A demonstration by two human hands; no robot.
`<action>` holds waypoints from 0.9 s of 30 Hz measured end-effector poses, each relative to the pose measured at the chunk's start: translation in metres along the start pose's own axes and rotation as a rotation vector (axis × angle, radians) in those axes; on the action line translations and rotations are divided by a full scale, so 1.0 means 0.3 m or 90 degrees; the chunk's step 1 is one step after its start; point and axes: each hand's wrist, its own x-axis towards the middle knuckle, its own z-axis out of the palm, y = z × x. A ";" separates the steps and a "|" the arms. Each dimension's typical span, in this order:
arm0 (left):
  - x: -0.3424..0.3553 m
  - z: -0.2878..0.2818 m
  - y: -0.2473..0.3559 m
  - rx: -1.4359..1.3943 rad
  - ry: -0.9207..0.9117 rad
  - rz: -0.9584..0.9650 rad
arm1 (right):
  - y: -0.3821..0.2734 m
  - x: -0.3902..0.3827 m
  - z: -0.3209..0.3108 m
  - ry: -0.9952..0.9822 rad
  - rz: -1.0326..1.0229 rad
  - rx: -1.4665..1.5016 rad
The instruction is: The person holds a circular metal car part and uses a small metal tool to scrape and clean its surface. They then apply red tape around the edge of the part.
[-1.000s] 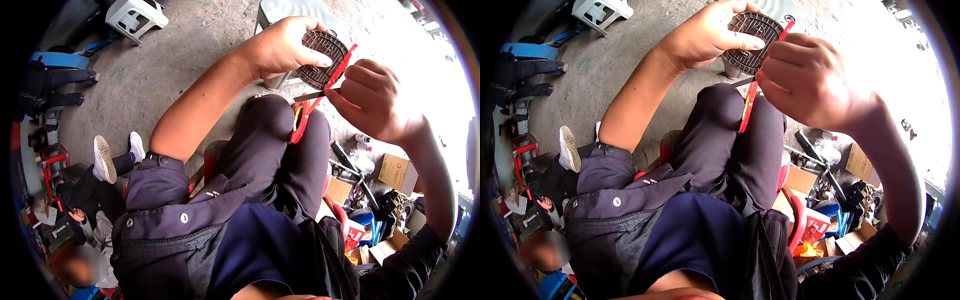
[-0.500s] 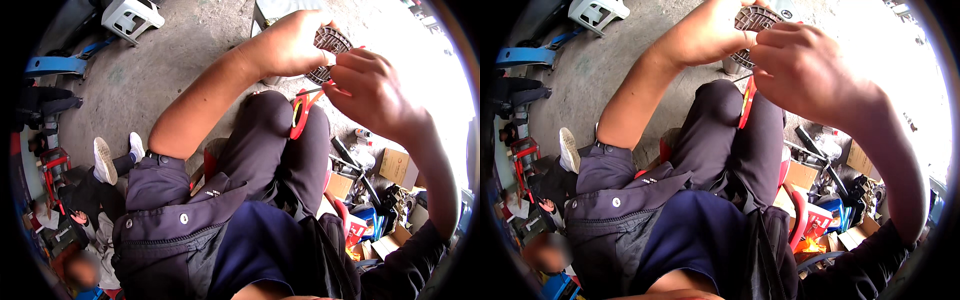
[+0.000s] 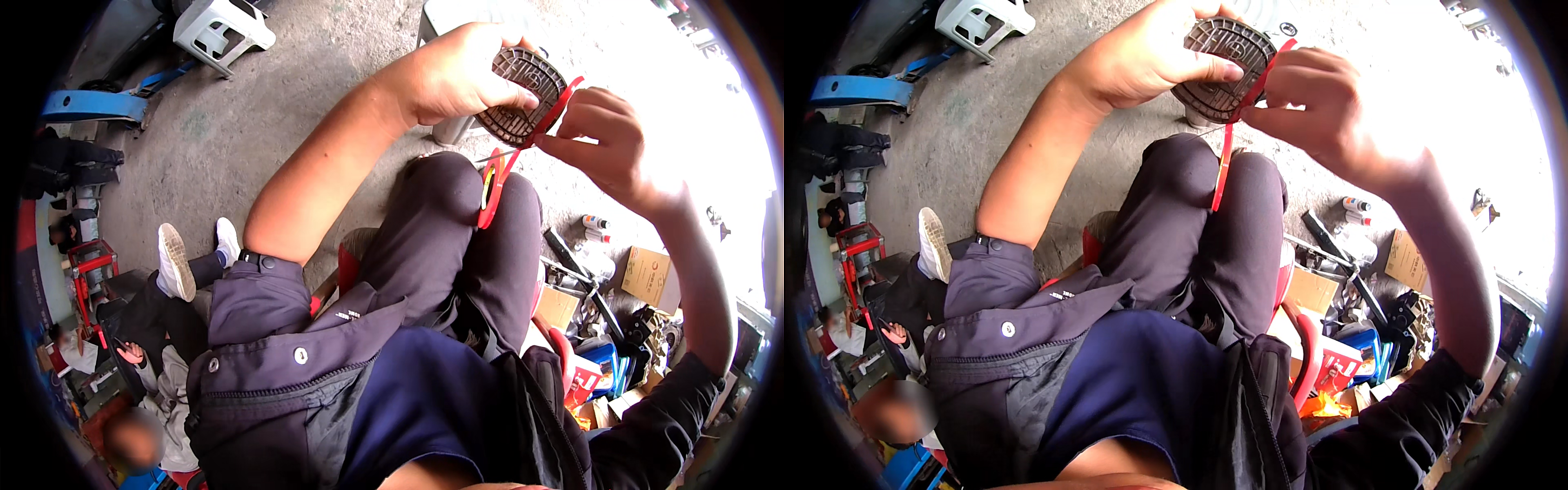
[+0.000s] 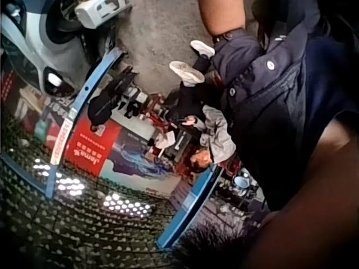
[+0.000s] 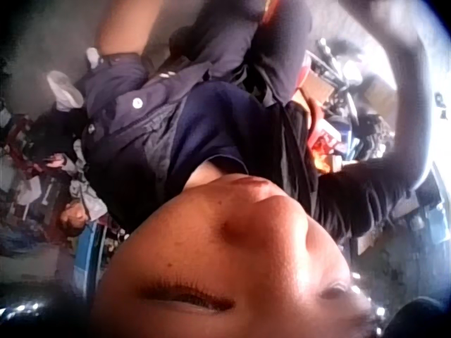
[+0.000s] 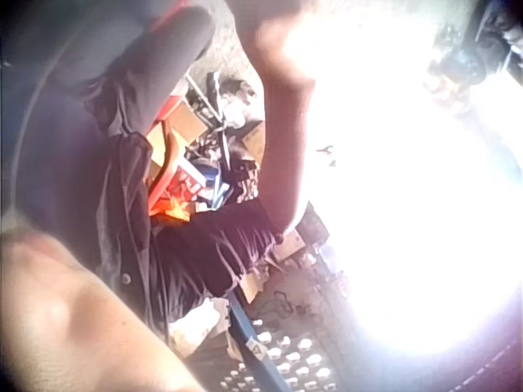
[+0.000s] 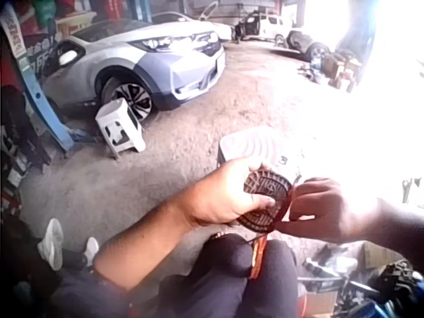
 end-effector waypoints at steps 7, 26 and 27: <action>-0.016 -0.057 -0.034 -0.124 0.057 0.000 | -0.073 -0.066 0.079 0.091 -0.014 -0.044; -0.027 -0.069 -0.112 -0.356 0.021 -0.072 | -0.078 -0.135 0.432 0.594 0.452 0.688; -0.027 -0.067 -0.105 -0.366 0.024 -0.083 | -0.078 -0.140 0.427 0.588 0.449 0.681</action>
